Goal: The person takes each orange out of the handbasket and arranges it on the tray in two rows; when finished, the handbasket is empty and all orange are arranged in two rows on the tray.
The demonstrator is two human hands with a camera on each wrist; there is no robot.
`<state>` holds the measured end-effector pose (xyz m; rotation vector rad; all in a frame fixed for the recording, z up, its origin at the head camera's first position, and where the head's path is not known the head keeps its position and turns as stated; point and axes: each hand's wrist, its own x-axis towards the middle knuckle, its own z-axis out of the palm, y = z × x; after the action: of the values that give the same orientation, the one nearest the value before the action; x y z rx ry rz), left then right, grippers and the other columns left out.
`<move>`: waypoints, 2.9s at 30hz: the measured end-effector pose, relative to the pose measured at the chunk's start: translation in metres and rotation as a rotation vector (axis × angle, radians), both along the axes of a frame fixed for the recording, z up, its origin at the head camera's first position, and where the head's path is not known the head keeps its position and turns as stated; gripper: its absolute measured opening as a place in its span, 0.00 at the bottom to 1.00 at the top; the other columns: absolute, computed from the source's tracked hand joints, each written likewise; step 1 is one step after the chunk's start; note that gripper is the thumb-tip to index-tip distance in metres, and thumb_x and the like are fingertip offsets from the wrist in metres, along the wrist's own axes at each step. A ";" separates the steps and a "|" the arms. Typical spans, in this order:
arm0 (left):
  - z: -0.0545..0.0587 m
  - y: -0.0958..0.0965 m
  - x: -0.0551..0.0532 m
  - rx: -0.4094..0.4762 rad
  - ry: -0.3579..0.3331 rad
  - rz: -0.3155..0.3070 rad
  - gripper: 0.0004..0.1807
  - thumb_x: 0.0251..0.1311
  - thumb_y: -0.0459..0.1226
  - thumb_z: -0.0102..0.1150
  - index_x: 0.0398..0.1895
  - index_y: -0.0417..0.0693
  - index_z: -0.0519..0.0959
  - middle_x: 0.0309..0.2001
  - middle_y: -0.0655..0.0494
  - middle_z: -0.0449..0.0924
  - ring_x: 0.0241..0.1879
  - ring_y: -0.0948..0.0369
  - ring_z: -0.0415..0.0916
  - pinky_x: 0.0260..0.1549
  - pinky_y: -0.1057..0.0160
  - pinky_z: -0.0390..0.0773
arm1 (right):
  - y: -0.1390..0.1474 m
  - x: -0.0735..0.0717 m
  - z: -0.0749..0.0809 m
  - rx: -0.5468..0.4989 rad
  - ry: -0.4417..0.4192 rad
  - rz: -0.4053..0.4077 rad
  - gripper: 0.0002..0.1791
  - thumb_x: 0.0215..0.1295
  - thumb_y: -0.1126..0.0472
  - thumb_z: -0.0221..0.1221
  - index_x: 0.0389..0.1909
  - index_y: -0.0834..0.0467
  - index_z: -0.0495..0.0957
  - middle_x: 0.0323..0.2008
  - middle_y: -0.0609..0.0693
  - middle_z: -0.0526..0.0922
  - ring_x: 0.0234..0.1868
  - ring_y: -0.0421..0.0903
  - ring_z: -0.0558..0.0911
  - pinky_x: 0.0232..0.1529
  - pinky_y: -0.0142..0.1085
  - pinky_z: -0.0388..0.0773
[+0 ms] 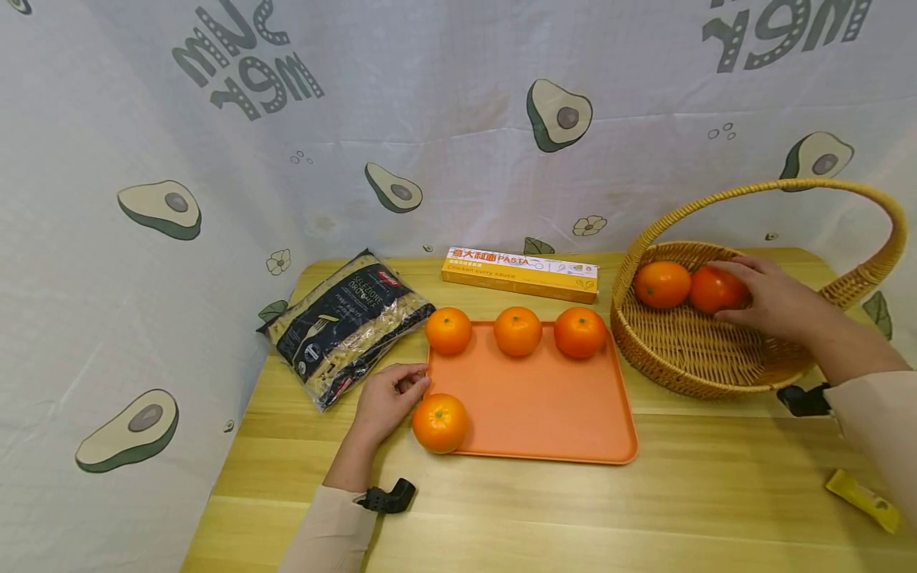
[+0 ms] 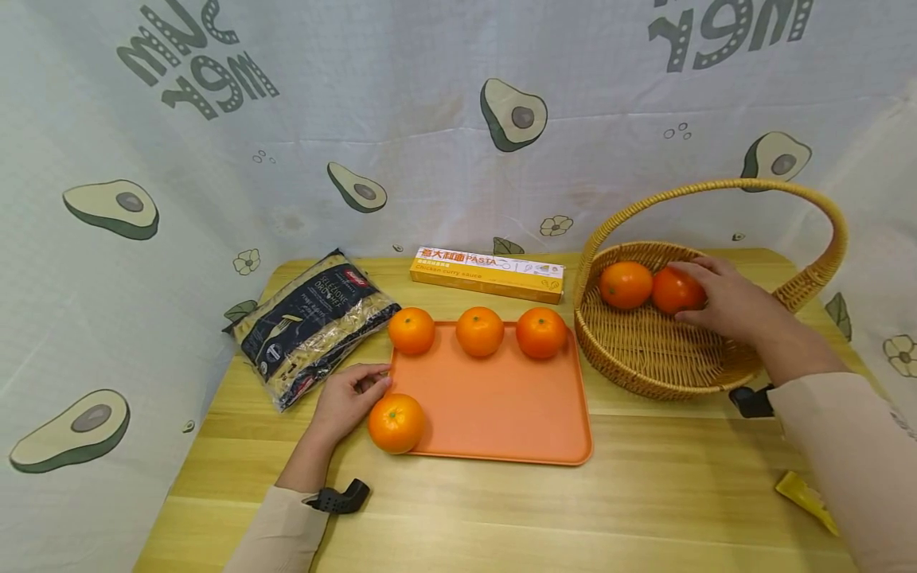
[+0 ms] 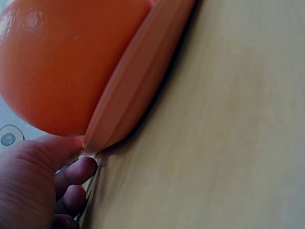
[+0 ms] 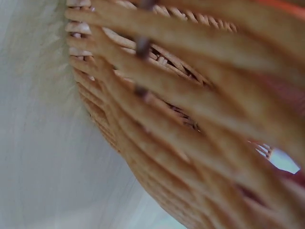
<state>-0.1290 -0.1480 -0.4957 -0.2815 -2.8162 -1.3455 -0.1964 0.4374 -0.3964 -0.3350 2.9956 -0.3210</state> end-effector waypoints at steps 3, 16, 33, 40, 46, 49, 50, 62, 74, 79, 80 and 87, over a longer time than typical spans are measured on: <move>0.001 0.000 0.000 0.002 0.008 -0.007 0.15 0.64 0.45 0.69 0.53 0.55 0.87 0.36 0.61 0.85 0.28 0.67 0.73 0.29 0.68 0.74 | 0.000 -0.001 -0.001 0.002 -0.006 0.005 0.45 0.59 0.59 0.72 0.72 0.68 0.59 0.68 0.79 0.55 0.61 0.80 0.64 0.55 0.76 0.66; 0.001 0.001 0.001 0.003 0.001 -0.001 0.15 0.65 0.45 0.69 0.53 0.56 0.88 0.36 0.61 0.85 0.28 0.65 0.73 0.29 0.68 0.73 | 0.002 -0.001 -0.005 0.020 0.024 -0.001 0.41 0.61 0.61 0.69 0.71 0.67 0.61 0.62 0.79 0.62 0.57 0.79 0.70 0.53 0.75 0.68; 0.002 0.002 0.002 -0.003 0.000 0.002 0.15 0.65 0.45 0.69 0.53 0.56 0.88 0.36 0.61 0.85 0.29 0.66 0.73 0.29 0.68 0.73 | 0.000 0.009 0.005 -0.015 0.028 -0.088 0.42 0.61 0.56 0.70 0.69 0.69 0.61 0.60 0.84 0.59 0.53 0.81 0.69 0.49 0.76 0.68; 0.003 0.001 0.002 0.005 -0.017 0.007 0.15 0.65 0.44 0.69 0.54 0.57 0.87 0.36 0.61 0.85 0.29 0.65 0.74 0.30 0.69 0.74 | -0.004 0.014 0.012 -0.018 0.064 -0.104 0.41 0.61 0.57 0.70 0.68 0.69 0.62 0.59 0.85 0.59 0.53 0.80 0.66 0.49 0.75 0.68; 0.004 0.001 0.002 0.014 -0.029 0.007 0.15 0.65 0.44 0.69 0.54 0.57 0.87 0.36 0.61 0.85 0.29 0.65 0.74 0.30 0.69 0.74 | -0.006 0.018 0.017 -0.030 0.108 -0.088 0.41 0.59 0.57 0.71 0.66 0.72 0.63 0.59 0.84 0.62 0.54 0.79 0.67 0.49 0.75 0.68; 0.004 0.001 0.002 0.014 -0.028 0.008 0.15 0.65 0.44 0.69 0.54 0.57 0.87 0.36 0.61 0.85 0.29 0.65 0.74 0.30 0.69 0.74 | -0.008 0.021 0.019 -0.036 0.121 -0.081 0.42 0.59 0.56 0.72 0.66 0.72 0.63 0.60 0.83 0.63 0.55 0.78 0.67 0.49 0.74 0.68; 0.003 0.001 0.002 0.013 -0.026 0.008 0.15 0.65 0.44 0.69 0.54 0.57 0.87 0.36 0.61 0.85 0.29 0.65 0.74 0.30 0.69 0.74 | -0.009 0.022 0.019 -0.037 0.125 -0.083 0.42 0.59 0.56 0.72 0.66 0.72 0.63 0.60 0.82 0.63 0.54 0.78 0.67 0.49 0.74 0.69; 0.003 0.001 0.002 0.011 -0.022 0.009 0.15 0.65 0.45 0.69 0.54 0.58 0.87 0.36 0.61 0.85 0.29 0.65 0.74 0.30 0.68 0.74 | -0.030 0.044 0.034 -0.074 0.161 -0.150 0.41 0.61 0.53 0.71 0.66 0.69 0.64 0.63 0.83 0.57 0.55 0.79 0.63 0.45 0.77 0.68; 0.002 0.002 0.002 0.026 -0.012 0.006 0.15 0.65 0.44 0.69 0.54 0.56 0.87 0.36 0.60 0.85 0.30 0.65 0.75 0.31 0.68 0.75 | -0.047 0.061 0.044 -0.169 0.197 -0.112 0.42 0.63 0.51 0.70 0.69 0.69 0.65 0.62 0.77 0.65 0.59 0.75 0.64 0.47 0.73 0.68; 0.002 0.002 0.002 0.019 -0.009 0.007 0.15 0.65 0.44 0.69 0.53 0.56 0.88 0.36 0.60 0.85 0.30 0.65 0.75 0.31 0.68 0.75 | -0.053 0.070 0.043 -0.181 0.172 -0.178 0.44 0.64 0.47 0.69 0.73 0.63 0.62 0.63 0.81 0.57 0.53 0.77 0.65 0.44 0.76 0.67; 0.002 0.002 0.002 0.019 -0.009 0.007 0.15 0.65 0.44 0.69 0.53 0.56 0.88 0.36 0.60 0.85 0.30 0.64 0.75 0.31 0.68 0.75 | -0.054 0.072 0.043 -0.186 0.177 -0.182 0.44 0.63 0.48 0.70 0.73 0.63 0.63 0.62 0.82 0.57 0.51 0.77 0.66 0.43 0.75 0.68; 0.003 0.002 0.002 0.020 -0.012 0.011 0.15 0.65 0.44 0.69 0.54 0.56 0.88 0.36 0.60 0.85 0.30 0.64 0.75 0.31 0.68 0.74 | -0.063 0.081 0.042 -0.217 0.165 -0.220 0.45 0.61 0.46 0.71 0.71 0.64 0.63 0.63 0.79 0.58 0.50 0.75 0.67 0.40 0.70 0.70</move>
<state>-0.1265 -0.1463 -0.4923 -0.2582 -2.8078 -1.3775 -0.1157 0.3740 -0.3544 -0.0493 3.1705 -0.6741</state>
